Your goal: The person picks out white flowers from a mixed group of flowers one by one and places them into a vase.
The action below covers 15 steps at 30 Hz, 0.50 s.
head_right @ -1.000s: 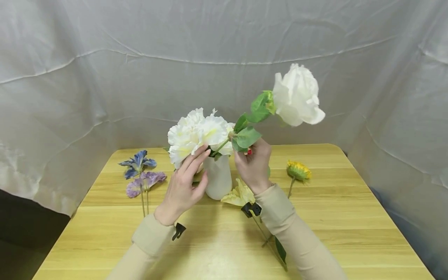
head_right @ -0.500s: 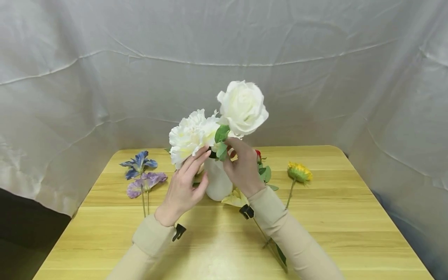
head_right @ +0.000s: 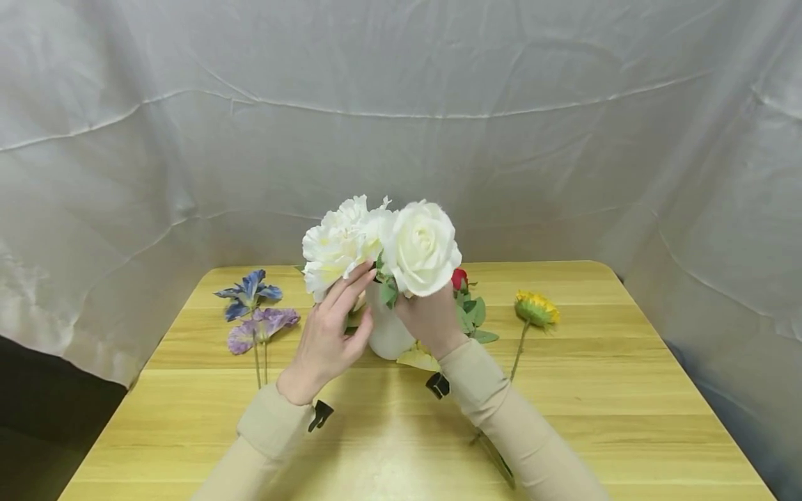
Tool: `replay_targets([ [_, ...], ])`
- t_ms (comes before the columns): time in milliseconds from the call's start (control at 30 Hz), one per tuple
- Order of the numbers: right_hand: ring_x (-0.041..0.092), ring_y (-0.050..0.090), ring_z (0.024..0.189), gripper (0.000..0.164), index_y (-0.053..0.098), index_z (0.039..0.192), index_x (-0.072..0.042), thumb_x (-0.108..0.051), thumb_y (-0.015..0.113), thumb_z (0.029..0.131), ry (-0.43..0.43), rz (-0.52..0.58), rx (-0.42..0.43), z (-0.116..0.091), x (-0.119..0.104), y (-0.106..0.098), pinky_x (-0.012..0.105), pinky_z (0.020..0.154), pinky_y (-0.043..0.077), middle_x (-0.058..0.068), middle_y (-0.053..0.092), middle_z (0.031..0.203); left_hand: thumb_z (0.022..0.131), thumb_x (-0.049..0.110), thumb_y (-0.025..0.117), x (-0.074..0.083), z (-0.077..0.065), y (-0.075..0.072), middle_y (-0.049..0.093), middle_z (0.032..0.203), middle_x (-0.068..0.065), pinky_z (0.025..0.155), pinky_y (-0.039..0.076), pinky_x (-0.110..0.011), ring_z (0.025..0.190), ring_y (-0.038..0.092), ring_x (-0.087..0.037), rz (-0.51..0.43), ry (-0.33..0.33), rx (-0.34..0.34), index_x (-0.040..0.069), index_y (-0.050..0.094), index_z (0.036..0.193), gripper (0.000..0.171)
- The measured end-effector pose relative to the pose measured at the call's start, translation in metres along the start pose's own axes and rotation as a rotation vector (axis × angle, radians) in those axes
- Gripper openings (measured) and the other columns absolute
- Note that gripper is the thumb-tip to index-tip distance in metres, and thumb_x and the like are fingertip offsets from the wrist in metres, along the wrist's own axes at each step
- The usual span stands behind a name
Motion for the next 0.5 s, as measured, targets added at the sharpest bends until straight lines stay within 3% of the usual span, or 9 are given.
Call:
replay_targets([
  [100,0.019,0.051,0.066,0.028,0.054,0.099,0.004,0.003,0.065,0.073,-0.073,-0.141,-0.026,-0.003,-0.006,0.004,0.033,0.061,0.049,0.009,0.051,0.076,0.084,0.005,0.058,0.0,0.0,-0.001,0.047,0.142,-0.008,0.046,0.038,-0.015,0.086,0.06,-0.02,0.004,-0.004,-0.001,0.006,0.049,0.136,0.053],
  [167,0.023,0.054,0.075,0.017,0.054,0.095,0.008,0.003,0.059,0.079,-0.24,-0.426,-0.072,-0.008,-0.019,0.012,0.036,0.072,0.05,0.014,0.053,0.079,0.084,0.005,0.058,0.0,-0.001,-0.001,0.046,0.143,-0.007,0.044,0.036,-0.014,0.074,0.056,-0.016,0.007,-0.009,-0.002,0.007,0.049,0.136,0.052],
  [267,0.027,0.051,0.09,0.019,0.054,0.097,0.011,-0.001,0.057,0.083,-0.304,-0.474,-0.035,-0.012,-0.022,0.011,0.041,0.085,0.045,0.019,0.053,0.09,0.085,0.006,0.057,-0.001,-0.001,-0.002,0.046,0.143,-0.006,0.041,0.032,-0.013,0.06,0.045,-0.011,0.011,-0.017,-0.003,0.008,0.049,0.136,0.052],
  [333,0.027,0.052,0.089,0.02,0.052,0.098,0.011,0.0,0.058,0.082,-0.259,-0.373,-0.002,-0.012,-0.018,0.007,0.039,0.082,0.047,0.019,0.053,0.094,0.085,0.006,0.056,-0.002,-0.002,-0.001,0.045,0.144,-0.005,0.04,0.03,-0.013,0.056,0.042,-0.01,0.01,-0.021,-0.006,0.008,0.049,0.137,0.052],
  [400,0.025,0.05,0.089,0.033,0.049,0.104,0.008,-0.004,0.064,0.078,-0.147,-0.105,0.078,-0.01,-0.007,-0.003,0.038,0.081,0.045,0.018,0.051,0.097,0.085,0.006,0.056,-0.002,-0.002,-0.001,0.046,0.143,-0.005,0.039,0.03,-0.012,0.055,0.041,-0.01,0.008,-0.022,-0.008,0.008,0.049,0.137,0.052],
  [500,0.022,0.054,0.086,0.032,0.051,0.105,0.006,-0.004,0.066,0.078,-0.133,0.037,0.109,-0.01,-0.005,-0.007,0.036,0.078,0.049,0.015,0.055,0.095,0.085,0.005,0.056,-0.003,-0.002,-0.001,0.046,0.143,-0.006,0.041,0.032,-0.013,0.061,0.047,-0.012,0.005,-0.022,-0.01,0.008,0.049,0.136,0.052],
])
Point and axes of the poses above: each hand's wrist, its own z-axis towards the middle knuckle, its own y-axis out of the palm, x = y × z, the point moved 9 cm from there along z, towards the middle knuckle
